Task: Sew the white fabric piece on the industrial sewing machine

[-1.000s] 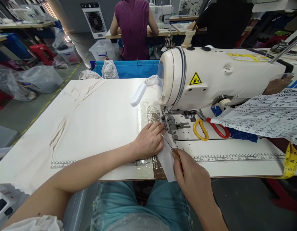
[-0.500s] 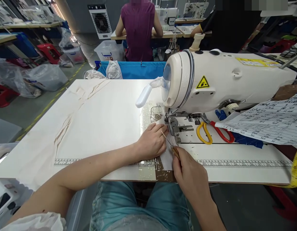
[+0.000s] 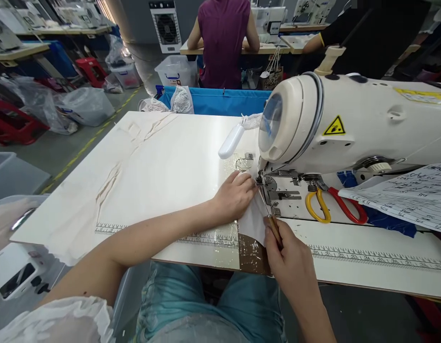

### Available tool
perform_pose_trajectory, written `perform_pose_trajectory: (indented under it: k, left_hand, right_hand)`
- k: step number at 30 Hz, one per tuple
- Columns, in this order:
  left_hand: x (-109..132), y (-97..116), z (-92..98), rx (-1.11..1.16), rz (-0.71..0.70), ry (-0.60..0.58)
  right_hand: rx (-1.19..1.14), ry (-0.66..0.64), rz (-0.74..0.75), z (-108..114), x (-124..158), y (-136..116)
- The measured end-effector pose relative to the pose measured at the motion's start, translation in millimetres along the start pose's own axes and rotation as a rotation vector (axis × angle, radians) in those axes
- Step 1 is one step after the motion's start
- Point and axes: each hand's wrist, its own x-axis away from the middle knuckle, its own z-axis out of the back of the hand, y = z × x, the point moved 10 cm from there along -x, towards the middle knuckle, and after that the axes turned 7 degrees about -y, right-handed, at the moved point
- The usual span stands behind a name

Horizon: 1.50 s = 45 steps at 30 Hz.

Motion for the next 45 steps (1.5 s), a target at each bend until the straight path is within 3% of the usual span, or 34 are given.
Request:
perform_pose_trajectory:
  k: [4, 12, 18, 24, 33, 45]
  left_hand:
    - [3, 0, 7.0, -0.037, 0.018, 0.024]
    - [12, 29, 8.0, 0.067, -0.089, 0.060]
    - [12, 30, 7.0, 0.051, -0.094, 0.017]
    - [14, 35, 8.1, 0.029, -0.071, 0.004]
    - [17, 40, 7.9, 0.046, -0.079, -0.054]
    - [21, 43, 7.7, 0.059, -0.093, -0.002]
  right_hand:
    - [-0.131, -0.113, -0.074, -5, 4, 4]
    - [-0.146, -0.108, -0.074, -1, 12, 9]
    - [-0.149, 0.009, -0.240, 25, 24, 48]
    - [-0.383, -0.007, -0.406, 18, 31, 79]
    - [-0.489, 0.015, -0.426, 12, 35, 86]
    - [-0.491, 0.040, -0.434, 13, 37, 87]
